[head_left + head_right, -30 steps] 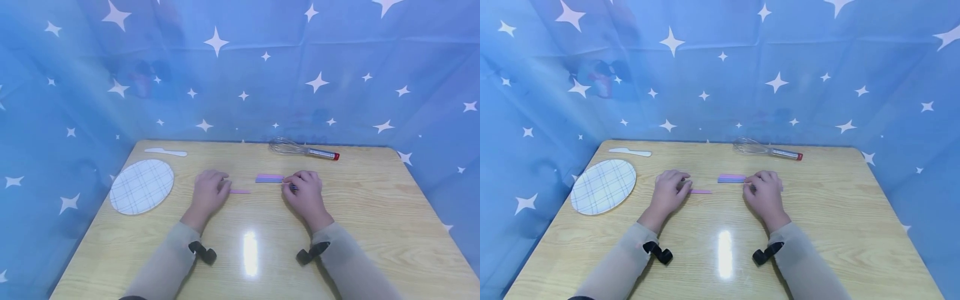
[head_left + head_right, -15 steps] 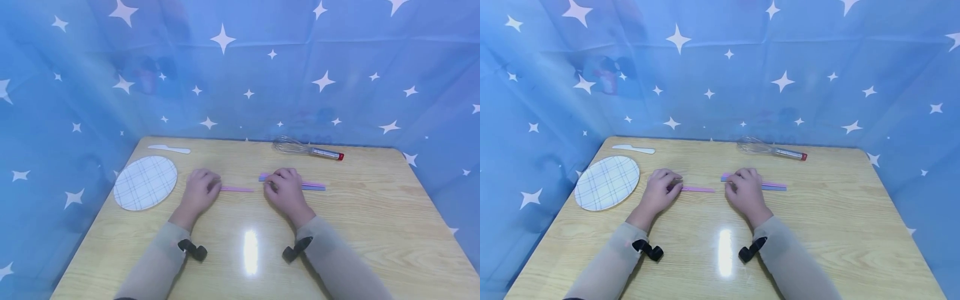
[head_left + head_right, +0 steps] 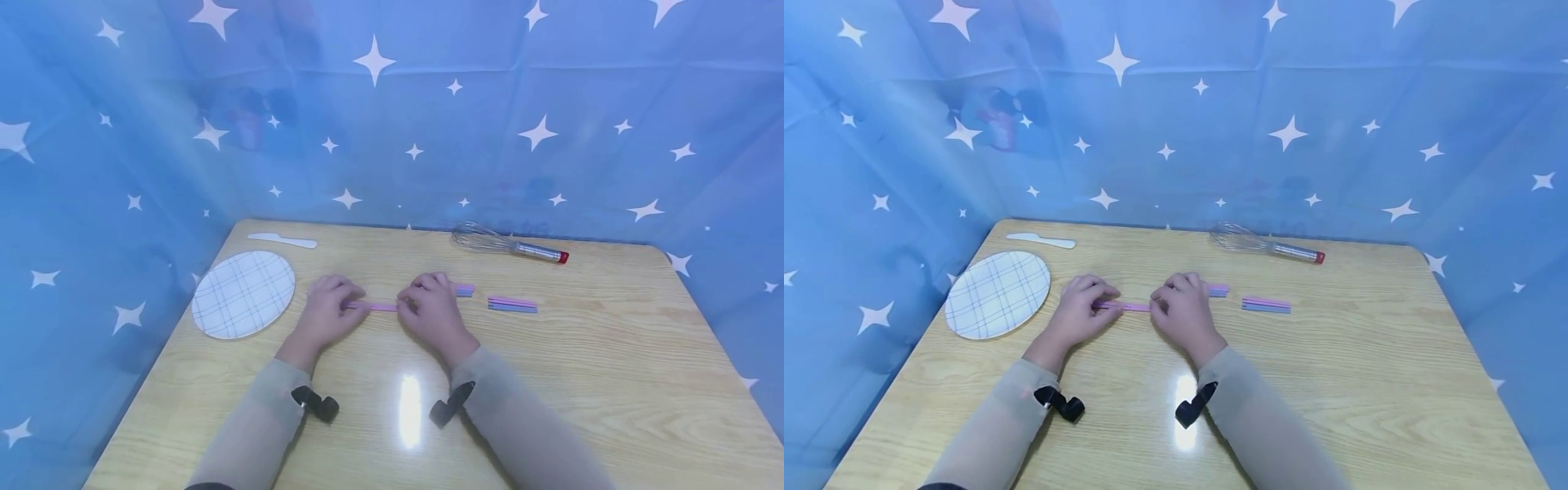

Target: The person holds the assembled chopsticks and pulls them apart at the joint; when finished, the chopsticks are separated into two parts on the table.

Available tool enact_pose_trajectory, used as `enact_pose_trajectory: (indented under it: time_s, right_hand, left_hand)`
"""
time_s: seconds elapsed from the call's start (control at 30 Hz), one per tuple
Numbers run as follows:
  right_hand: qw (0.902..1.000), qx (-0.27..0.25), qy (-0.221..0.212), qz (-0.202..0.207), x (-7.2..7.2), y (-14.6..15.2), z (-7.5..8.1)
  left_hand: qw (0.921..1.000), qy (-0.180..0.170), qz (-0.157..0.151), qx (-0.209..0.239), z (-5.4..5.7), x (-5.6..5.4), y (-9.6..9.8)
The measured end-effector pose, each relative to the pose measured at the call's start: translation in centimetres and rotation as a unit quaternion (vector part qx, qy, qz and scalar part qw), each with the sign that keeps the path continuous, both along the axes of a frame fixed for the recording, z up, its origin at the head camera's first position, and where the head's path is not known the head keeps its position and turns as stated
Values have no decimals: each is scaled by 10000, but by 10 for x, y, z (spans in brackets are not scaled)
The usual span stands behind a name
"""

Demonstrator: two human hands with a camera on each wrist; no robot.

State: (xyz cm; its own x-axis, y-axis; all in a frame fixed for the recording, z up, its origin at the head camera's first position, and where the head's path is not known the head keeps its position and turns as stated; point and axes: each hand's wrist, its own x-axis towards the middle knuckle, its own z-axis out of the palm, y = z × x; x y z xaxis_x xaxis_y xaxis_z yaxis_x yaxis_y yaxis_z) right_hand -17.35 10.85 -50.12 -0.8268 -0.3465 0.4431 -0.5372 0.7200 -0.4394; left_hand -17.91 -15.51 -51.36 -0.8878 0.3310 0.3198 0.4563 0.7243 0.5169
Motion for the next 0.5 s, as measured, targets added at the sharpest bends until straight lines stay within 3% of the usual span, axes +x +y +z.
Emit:
enact_pose_trajectory:
  time_s: [0.17,0.5]
  right_hand:
    - [9996,170,37,240,2,-11,-2]
    - [9983,342,349,319,3,-12,-4]
  left_hand:
    - [9999,-26,-85,132,0,0,-1]
    - [9985,285,-308,347,-1,-2,-3]
